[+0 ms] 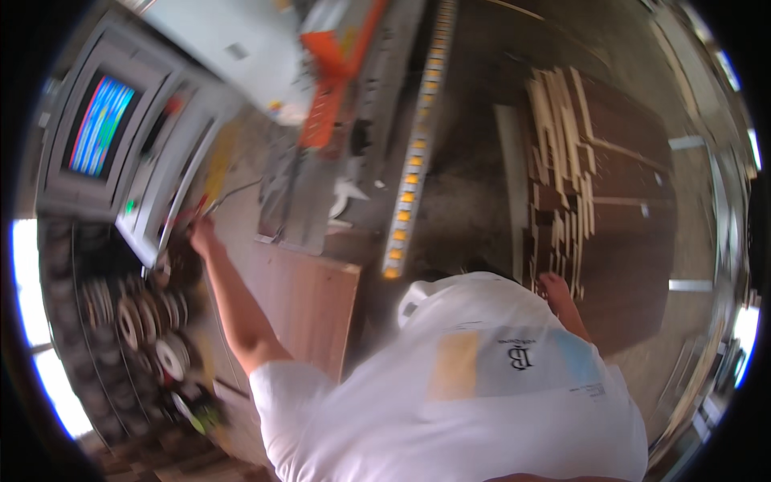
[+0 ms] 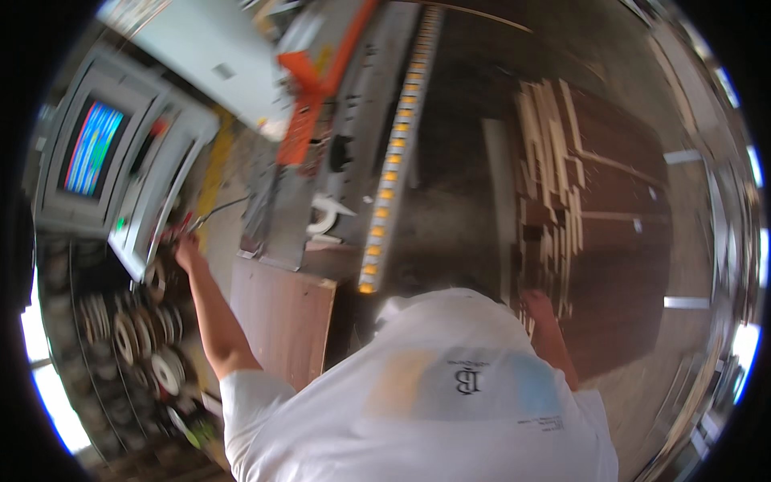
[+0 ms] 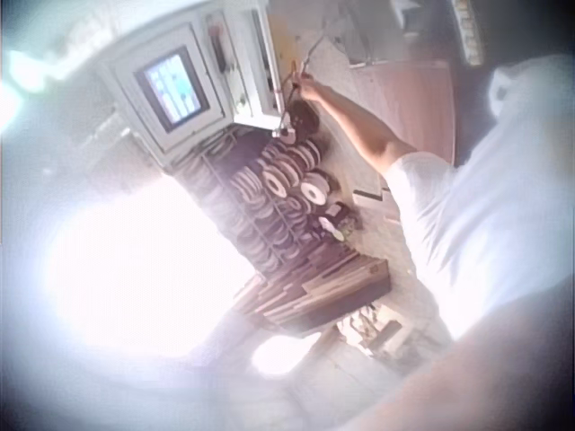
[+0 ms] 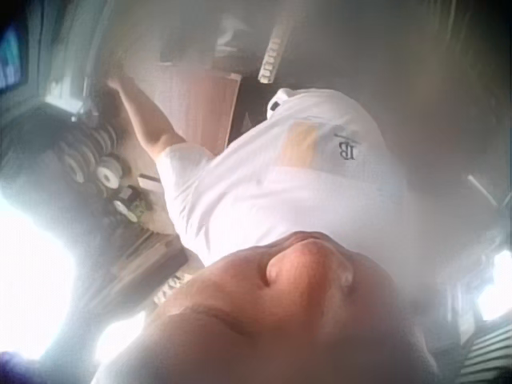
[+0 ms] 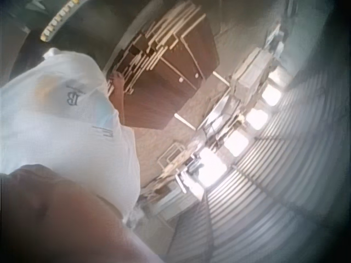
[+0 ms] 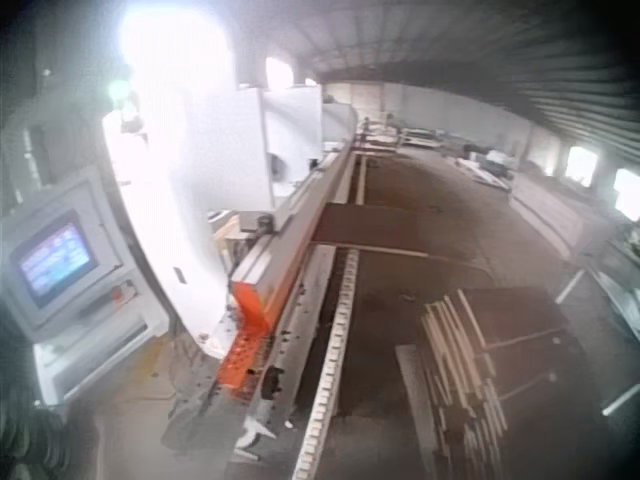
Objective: The person picks up wood panels from a stack and feeds them into an industrial edge-banding machine one by one.
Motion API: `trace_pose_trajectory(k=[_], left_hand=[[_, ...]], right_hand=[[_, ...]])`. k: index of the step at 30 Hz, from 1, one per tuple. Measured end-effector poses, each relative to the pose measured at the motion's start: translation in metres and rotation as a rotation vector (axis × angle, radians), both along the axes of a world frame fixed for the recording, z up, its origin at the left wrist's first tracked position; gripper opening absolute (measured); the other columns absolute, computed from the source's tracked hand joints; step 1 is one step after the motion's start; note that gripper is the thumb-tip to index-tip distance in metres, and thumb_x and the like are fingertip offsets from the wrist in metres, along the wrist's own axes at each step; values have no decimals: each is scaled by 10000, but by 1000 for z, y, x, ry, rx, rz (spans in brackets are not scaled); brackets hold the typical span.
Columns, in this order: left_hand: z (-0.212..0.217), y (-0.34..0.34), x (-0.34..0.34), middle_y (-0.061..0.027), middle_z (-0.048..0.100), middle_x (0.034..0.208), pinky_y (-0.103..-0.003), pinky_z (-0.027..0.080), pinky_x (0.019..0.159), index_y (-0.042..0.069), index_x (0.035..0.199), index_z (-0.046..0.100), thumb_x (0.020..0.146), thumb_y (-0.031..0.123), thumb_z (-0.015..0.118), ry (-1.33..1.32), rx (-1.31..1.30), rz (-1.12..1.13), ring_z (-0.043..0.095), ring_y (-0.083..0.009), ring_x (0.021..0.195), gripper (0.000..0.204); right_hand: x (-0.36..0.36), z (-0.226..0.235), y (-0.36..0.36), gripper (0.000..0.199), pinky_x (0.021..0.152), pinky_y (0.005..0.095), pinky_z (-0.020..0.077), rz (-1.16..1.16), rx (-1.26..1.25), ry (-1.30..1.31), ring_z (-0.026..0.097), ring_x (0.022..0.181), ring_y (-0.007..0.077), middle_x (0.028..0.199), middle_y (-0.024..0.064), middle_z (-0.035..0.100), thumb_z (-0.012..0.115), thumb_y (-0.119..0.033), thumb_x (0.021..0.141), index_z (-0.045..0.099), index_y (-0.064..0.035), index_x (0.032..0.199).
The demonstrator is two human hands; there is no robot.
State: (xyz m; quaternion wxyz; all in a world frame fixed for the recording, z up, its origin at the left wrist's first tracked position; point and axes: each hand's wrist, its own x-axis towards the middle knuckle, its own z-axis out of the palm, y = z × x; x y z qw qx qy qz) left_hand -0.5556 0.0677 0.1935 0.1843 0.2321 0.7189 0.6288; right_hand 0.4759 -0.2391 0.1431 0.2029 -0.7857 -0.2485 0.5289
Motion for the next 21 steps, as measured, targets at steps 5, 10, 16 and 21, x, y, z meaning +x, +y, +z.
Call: trace_pose_trajectory(k=[5, 10, 16, 21], left_hand=[[90, 15, 215, -210, 596, 1241, -411, 594, 839, -66, 1380, 450, 986, 284, 637, -182, 56, 190, 655, -329, 1050, 559], [67, 9, 343, -174, 571, 1261, -406, 566, 806, 10, 1415, 420, 997, 238, 596, -177, 26, 3, 622, -294, 994, 508], [50, -4, 526, -76, 653, 1035, -316, 519, 717, 39, 1274, 571, 1012, 217, 594, -291, -121, -596, 615, -157, 808, 317], [29, -12, 661, -64, 670, 960, -299, 526, 705, 19, 1210, 612, 1010, 193, 598, -373, -390, -993, 639, -142, 779, 266]], right_hand=[[-18, 30, -9, 264, 612, 299, 504, -293, 23, 28, 642, 734, 135, 899, 41, 687, 634, -317, 967, 675, -80, 1077], [24, 4, 0, 278, 644, 286, 503, -515, 100, 107, 640, 790, 120, 953, 27, 688, 627, -334, 977, 661, -102, 1126], [103, -14, 36, 330, 674, 291, 505, -855, 225, 129, 645, 831, 127, 991, 28, 695, 621, -370, 988, 642, -90, 1161], [186, -45, 60, 512, 864, 374, 518, -1089, 269, 138, 622, 1077, 192, 1253, 62, 645, 595, -456, 991, 534, -106, 1360]])
